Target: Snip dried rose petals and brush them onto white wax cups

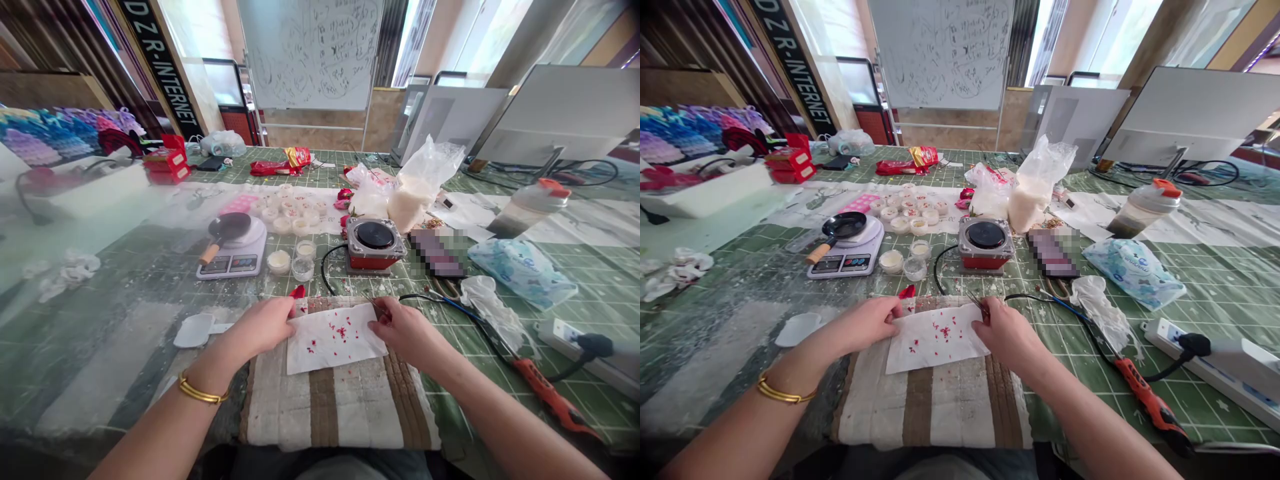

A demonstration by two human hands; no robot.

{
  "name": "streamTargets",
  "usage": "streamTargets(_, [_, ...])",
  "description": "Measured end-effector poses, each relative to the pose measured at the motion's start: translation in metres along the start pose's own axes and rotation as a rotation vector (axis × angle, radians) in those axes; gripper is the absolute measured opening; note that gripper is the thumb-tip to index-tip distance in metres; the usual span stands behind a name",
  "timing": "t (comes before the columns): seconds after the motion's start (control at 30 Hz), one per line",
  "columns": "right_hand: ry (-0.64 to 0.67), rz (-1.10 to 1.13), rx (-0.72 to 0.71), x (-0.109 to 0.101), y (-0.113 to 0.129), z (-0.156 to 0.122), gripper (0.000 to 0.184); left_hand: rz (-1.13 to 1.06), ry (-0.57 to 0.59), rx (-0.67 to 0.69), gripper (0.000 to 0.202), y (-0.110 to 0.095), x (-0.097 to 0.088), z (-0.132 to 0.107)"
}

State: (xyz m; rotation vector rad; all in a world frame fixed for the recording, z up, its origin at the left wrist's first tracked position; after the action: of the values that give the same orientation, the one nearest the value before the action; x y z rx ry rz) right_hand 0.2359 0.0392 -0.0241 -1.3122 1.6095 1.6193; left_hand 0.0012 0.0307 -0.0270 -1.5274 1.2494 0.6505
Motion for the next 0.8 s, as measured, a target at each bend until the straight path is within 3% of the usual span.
streamTargets(0.07, [0.009, 0.044, -0.003, 0.003, -0.002, 0.002, 0.032, -0.029, 0.006, 0.000, 0.003, 0.003, 0.002, 0.000])
streamTargets(0.27, [0.029, 0.143, -0.005, 0.007, -0.004, 0.007, 0.019, -0.191, 0.010, -0.020, 0.009, 0.007, 0.000, -0.002])
streamTargets(0.47, [0.047, 0.175, -0.011, 0.009, -0.001, 0.008, 0.011, -0.456, 0.199, -0.066, 0.015, 0.005, 0.009, -0.011])
streamTargets(0.6, [0.079, 0.255, -0.004, 0.006, 0.007, 0.007, 0.013, -0.614, 0.236, -0.064, 0.022, 0.010, 0.010, -0.014])
streamTargets(0.8, [0.074, 0.307, -0.051, -0.009, 0.037, 0.027, 0.015, -0.828, 0.180, -0.117, 0.028, 0.032, -0.012, -0.013])
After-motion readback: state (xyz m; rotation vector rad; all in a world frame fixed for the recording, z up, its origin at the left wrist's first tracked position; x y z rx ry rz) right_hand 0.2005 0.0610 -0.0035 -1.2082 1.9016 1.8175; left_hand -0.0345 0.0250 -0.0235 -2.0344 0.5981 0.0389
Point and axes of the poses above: each hand's wrist, its own z-axis towards the middle knuckle, its own x-axis out of the palm, y = z × x, the point moved 6 cm from there along z, towards the middle knuckle, and after that the axes turned 1 degree about y, right-handed, at the moved point
